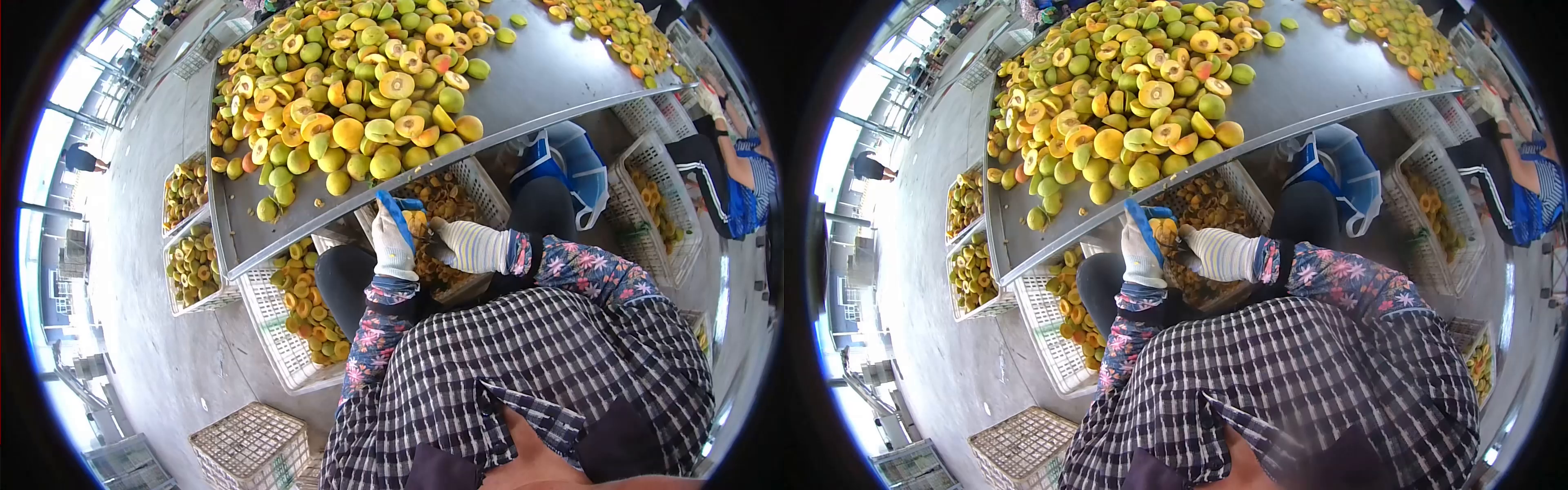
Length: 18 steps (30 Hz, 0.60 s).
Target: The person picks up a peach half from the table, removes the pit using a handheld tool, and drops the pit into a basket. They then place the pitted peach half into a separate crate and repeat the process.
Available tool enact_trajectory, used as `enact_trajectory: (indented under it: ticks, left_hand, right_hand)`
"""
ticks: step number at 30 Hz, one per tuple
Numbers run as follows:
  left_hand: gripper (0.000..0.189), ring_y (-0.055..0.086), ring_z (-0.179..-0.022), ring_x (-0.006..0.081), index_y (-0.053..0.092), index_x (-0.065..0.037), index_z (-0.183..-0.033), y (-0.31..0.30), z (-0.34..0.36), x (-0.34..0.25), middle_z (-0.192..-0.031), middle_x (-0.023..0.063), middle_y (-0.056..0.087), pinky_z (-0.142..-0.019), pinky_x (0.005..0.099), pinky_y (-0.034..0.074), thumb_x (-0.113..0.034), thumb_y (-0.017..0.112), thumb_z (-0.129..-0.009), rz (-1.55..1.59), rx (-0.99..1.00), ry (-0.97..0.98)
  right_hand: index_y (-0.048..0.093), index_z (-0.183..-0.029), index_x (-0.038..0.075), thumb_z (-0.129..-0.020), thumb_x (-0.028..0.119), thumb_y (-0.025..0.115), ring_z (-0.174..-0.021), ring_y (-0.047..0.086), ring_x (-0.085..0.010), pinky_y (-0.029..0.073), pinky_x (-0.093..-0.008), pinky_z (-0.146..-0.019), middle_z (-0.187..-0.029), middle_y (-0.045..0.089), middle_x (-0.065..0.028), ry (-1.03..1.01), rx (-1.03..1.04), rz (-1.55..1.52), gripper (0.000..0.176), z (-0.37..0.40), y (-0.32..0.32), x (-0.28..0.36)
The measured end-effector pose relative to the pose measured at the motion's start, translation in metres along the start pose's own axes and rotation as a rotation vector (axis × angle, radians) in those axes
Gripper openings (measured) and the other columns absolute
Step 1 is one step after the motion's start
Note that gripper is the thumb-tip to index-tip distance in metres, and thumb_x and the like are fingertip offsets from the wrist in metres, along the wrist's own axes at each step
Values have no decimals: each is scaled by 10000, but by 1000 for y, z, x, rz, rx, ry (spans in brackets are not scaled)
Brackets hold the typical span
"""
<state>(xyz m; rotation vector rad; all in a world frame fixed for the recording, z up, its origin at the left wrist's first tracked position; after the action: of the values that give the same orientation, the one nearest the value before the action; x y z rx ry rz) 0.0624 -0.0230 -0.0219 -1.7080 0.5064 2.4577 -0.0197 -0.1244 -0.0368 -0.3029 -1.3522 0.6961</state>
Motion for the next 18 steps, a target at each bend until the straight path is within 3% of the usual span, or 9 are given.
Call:
enact_trajectory:
  ticks: [2,5,6,9,10,13,14,18]
  left_hand:
    - [645,602,-697,154,654,19,-878,-6,-5,3,-771,77,644,-721,269,505,-550,375,-998,50,38,-63]
    - [751,623,-716,157,649,36,-883,4,-22,7,-770,88,654,-701,262,515,-643,339,-963,26,89,51]
    - [731,633,-812,185,629,37,-996,2,-16,12,-893,110,657,-774,296,521,-634,339,-967,122,156,66]
    - [699,625,-931,220,561,27,-1151,9,-2,0,-1044,139,629,-867,340,512,-608,321,-983,337,48,243]
    - [648,610,-1001,262,493,15,-1219,12,5,-7,-1127,154,594,-922,384,501,-570,319,-1000,233,83,345]
    - [615,618,-993,285,478,28,-1197,14,-2,3,-1107,170,594,-915,403,513,-540,338,-1007,465,120,170]
    - [594,622,-979,303,476,37,-1170,5,-8,11,-1085,182,591,-898,414,524,-524,369,-1006,292,70,224]
    - [570,630,-943,307,482,35,-1148,2,-6,6,-1057,187,587,-860,416,539,-509,392,-1004,288,-56,264]
  right_hand:
    - [466,-1190,-3,-921,255,608,-919,620,-408,501,-424,-790,-964,643,-240,-33,-18,-106,399,-6,-1,-11]
    - [493,-1155,-14,-932,229,595,-909,617,-408,500,-418,-783,-961,641,-237,-139,-75,-88,346,-4,-20,3]
    - [518,-1125,-15,-934,228,597,-901,620,-406,498,-416,-780,-955,638,-235,-126,-87,12,319,8,-30,21]
    - [526,-1121,-11,-932,246,608,-906,623,-403,493,-412,-793,-949,636,-228,-32,-213,-209,330,16,-42,35]
    - [525,-1130,-11,-931,267,613,-909,624,-396,488,-409,-806,-942,636,-220,-39,-208,-178,354,13,-34,31]
    - [522,-1130,-18,-929,283,612,-917,623,-394,485,-415,-808,-948,633,-226,-187,-200,-301,373,2,-32,29]
    - [525,-1114,-9,-935,285,594,-884,626,-409,488,-437,-794,-920,638,-234,-127,-195,-273,351,5,-32,25]
    - [503,-1110,-32,-933,233,561,-791,635,-408,506,-454,-707,-852,645,-224,-61,-258,123,324,15,-39,35]
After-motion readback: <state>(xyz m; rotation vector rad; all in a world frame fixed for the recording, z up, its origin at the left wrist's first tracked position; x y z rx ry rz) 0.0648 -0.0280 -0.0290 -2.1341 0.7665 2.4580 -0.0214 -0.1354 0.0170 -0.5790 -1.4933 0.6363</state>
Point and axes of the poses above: each hand's wrist, its own z-axis away from the middle knuckle, its own y-axis out of the palm, x = y × z, the point moved 7 cm from there along -z, towards the middle knuckle
